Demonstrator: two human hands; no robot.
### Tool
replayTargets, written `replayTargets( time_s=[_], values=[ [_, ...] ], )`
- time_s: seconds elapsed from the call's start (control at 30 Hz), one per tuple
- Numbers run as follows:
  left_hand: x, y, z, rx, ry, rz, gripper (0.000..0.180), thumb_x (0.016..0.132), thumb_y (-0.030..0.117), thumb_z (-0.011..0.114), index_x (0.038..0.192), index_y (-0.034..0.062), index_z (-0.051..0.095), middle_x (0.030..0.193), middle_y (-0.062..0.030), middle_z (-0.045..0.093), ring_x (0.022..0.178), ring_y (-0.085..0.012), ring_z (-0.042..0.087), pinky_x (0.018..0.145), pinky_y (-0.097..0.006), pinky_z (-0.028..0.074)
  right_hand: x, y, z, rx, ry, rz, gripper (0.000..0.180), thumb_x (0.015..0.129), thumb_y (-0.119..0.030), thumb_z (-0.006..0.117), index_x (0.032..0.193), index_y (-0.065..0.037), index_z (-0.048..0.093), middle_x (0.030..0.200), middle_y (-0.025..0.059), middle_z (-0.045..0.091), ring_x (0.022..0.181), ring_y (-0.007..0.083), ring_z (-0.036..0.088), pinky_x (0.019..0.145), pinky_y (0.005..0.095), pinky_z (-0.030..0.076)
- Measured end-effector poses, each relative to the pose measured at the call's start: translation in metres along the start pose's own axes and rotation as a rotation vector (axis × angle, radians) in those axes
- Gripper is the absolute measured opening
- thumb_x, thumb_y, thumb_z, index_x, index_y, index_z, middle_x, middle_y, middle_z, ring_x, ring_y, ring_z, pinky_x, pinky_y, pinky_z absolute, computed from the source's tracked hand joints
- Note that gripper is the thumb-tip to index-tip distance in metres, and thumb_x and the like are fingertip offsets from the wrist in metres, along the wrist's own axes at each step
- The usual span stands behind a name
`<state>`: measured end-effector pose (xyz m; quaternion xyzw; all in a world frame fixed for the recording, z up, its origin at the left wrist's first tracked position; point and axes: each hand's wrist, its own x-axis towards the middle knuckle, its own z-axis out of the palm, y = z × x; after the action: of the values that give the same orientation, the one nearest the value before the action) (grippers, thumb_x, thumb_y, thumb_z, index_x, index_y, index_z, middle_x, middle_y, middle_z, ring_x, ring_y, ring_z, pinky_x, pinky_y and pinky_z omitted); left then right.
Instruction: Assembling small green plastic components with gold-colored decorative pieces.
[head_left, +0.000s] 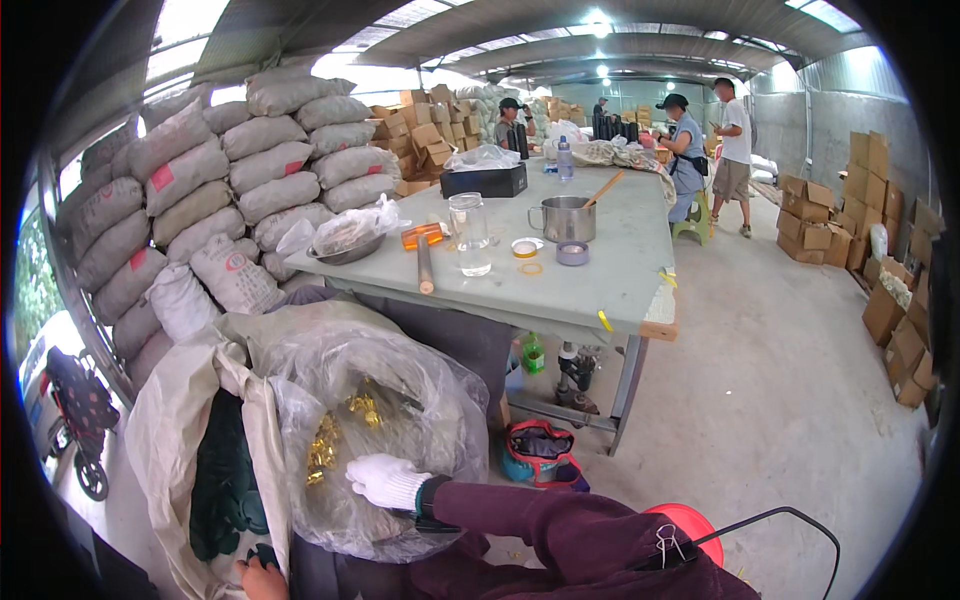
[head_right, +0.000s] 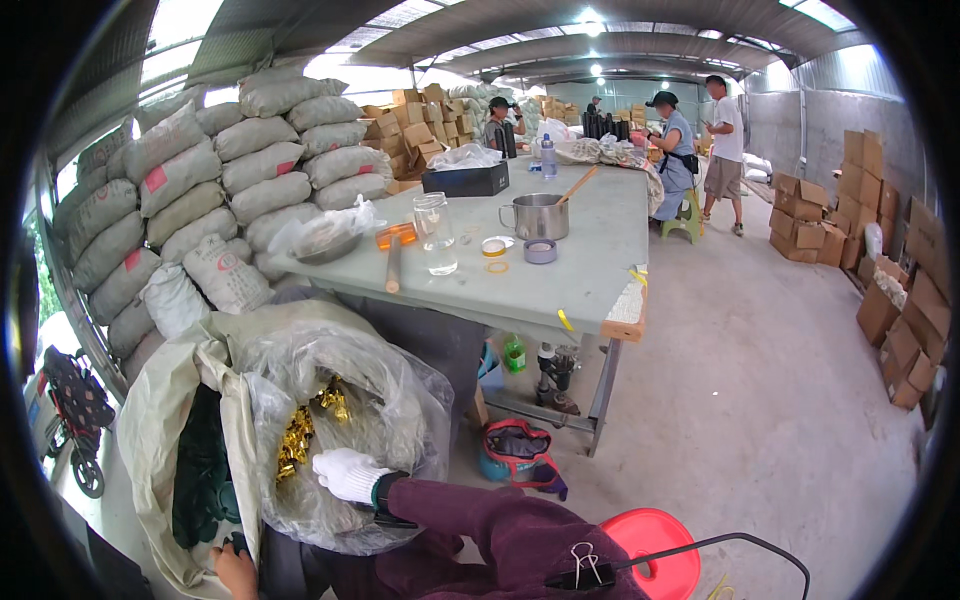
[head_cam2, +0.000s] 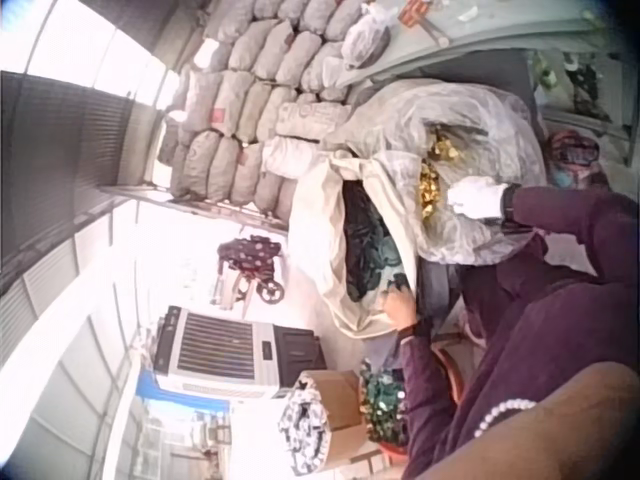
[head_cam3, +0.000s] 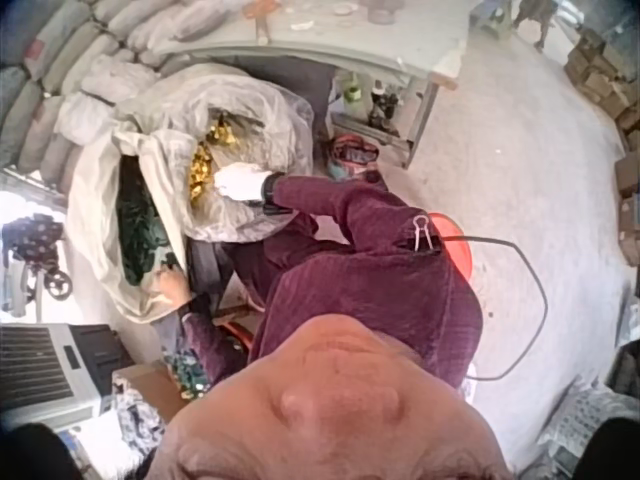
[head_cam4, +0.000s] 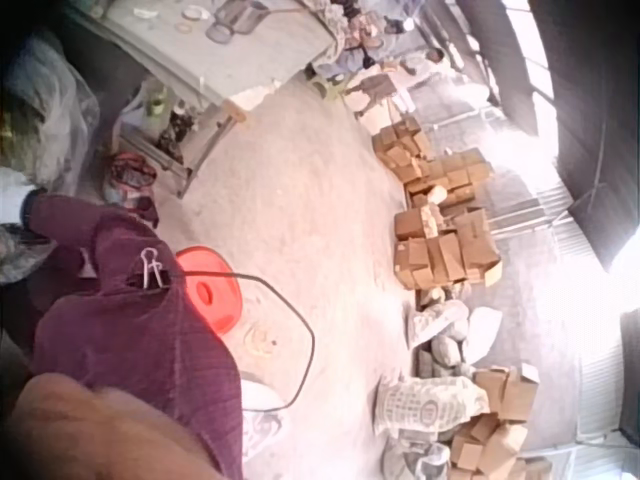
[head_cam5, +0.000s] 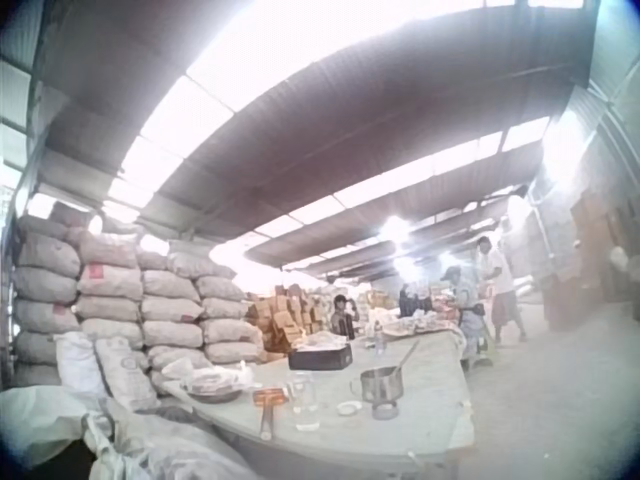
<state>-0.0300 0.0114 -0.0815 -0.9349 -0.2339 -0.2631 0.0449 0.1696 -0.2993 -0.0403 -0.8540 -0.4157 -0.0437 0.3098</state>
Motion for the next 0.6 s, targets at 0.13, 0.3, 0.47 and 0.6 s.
replayTargets(
  time_s=[0.13, 0.3, 0.47, 0.6],
  values=[
    [-0.001, 0.002, 0.007, -0.007, -0.002, 0.019, 0.023, 0.077, 0.011, 0.063, 0.091, -0.006, 0.062, 0.084, -0.0239, 0.061, 0.081, -0.0391, 0.062, 0.075, -0.048, 0.048, -0.011, -0.004, -0.007, -0.107, 0.006, 0.058, 0.023, 0.086, -0.016, 0.055, 0.103, -0.001, 0.059, 0.088, 0.0182, 0.062, 0.089, 0.0362, 0.063, 0.073, 0.0444, 0.05],
    [0.004, 0.001, 0.008, 0.019, -0.078, -0.042, 0.025, 0.08, 0.02, 0.065, 0.086, -0.0041, 0.064, 0.084, -0.0243, 0.062, 0.081, -0.0431, 0.061, 0.073, -0.051, 0.047, -0.016, -0.002, -0.009, -0.551, 0.037, -0.241, 0.023, 0.076, -0.014, 0.06, 0.093, 0.001, 0.063, 0.077, 0.0166, 0.062, 0.066, 0.0306, 0.065, 0.052, 0.0419, 0.052],
    [0.006, -0.012, 0.015, -0.131, -0.009, -0.065, 0.025, 0.084, 0.018, 0.061, 0.084, -0.0062, 0.062, 0.081, -0.0268, 0.061, 0.08, -0.0448, 0.059, 0.071, -0.053, 0.045, -0.018, 0.006, -0.019, -0.567, 0.064, -0.24, 0.02, 0.074, -0.019, 0.062, 0.083, -0.002, 0.062, 0.076, 0.0177, 0.063, 0.061, 0.0301, 0.064, 0.047, 0.0427, 0.049],
    [0.004, -0.043, 0.034, -0.29, 0.122, -0.153, 0.03, 0.088, 0.021, 0.059, 0.083, -0.0082, 0.06, 0.078, -0.0295, 0.059, 0.074, -0.0449, 0.057, 0.068, -0.051, 0.043, -0.022, -0.005, -0.041, -0.101, -0.028, -0.024, 0.029, 0.087, -0.029, 0.055, 0.087, 0.0, 0.059, 0.082, 0.0198, 0.064, 0.075, 0.0365, 0.065, 0.066, 0.0463, 0.052]
  ],
)
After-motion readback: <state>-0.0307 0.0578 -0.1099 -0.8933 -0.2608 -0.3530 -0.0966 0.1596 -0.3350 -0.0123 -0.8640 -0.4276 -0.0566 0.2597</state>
